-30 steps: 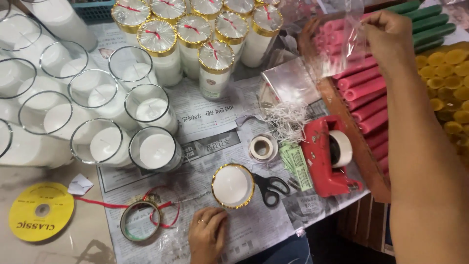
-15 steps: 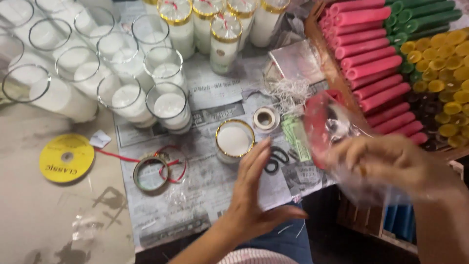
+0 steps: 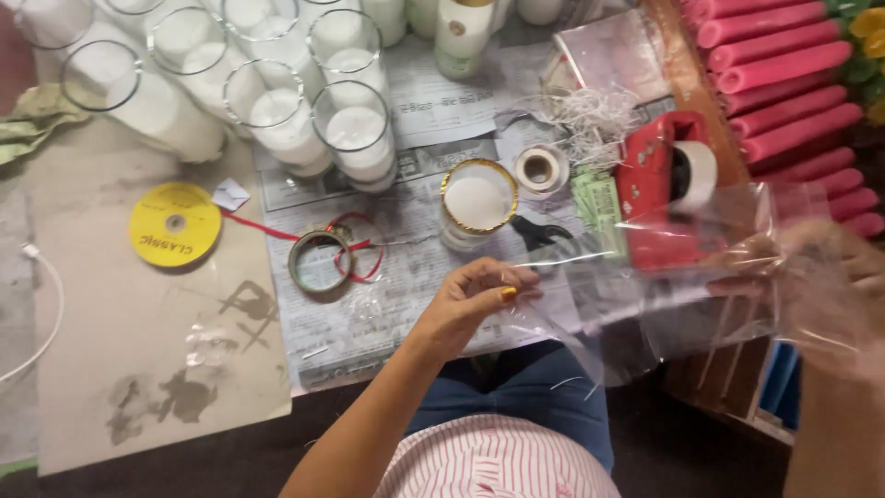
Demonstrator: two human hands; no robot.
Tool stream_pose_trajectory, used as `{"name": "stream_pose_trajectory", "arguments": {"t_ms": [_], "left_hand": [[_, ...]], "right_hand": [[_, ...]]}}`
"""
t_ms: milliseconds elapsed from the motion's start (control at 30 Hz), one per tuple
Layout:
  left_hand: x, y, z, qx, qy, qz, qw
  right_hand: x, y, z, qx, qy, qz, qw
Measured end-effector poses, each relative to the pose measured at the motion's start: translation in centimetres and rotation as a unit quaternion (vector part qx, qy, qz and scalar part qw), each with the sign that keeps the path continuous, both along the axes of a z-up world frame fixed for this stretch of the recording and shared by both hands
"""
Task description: Wrapping glass candles in plastic sleeves and securing them with decorative gold bands or ribbons.
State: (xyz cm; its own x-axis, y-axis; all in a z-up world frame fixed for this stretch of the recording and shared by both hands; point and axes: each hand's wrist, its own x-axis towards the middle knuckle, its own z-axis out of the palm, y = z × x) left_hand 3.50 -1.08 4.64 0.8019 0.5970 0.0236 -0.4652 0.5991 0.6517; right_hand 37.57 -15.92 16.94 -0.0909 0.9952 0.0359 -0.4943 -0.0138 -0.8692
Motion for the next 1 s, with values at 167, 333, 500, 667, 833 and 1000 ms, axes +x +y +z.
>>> {"name": "stream_pose_trajectory", "arguments": {"t_ms": [167,333,500,667,833,1000], "left_hand": [[-2.0,-0.6,-3.8,-0.025,0.143,0.024,0.989],[-4.2,0.3,-3.9,-0.022,0.217,0.076,0.973],[-4.6,0.6,-2.9,0.009,0.237,0.116,0.964],[-5.3,1.0,-3.5,0.068,0.273,0.161,0.946],[-5.9,1.2,-1.3,0.135,0.336,0.205,0.909],[-4.3,-1.2,0.1,0.192,0.326,0.271,0.885]], "right_hand": [[-3.6,-1.4,-6.2,-0.067,-0.078,-0.266,0.958],[0.1,-5.0,-15.2,0.047,-0.022,-0.217,0.975],[-4.9,-1.0,-10.6,-0.272,-0.062,-0.339,0.899],[-6.3,-1.3,-10.8,-0.132,0.057,-0.093,0.985],[-8.9,-0.8,-9.6,-0.181,-0.042,-0.131,0.974],[-16.7,-1.4,-7.3,-0.209,-0.522,-0.311,0.766]]}}
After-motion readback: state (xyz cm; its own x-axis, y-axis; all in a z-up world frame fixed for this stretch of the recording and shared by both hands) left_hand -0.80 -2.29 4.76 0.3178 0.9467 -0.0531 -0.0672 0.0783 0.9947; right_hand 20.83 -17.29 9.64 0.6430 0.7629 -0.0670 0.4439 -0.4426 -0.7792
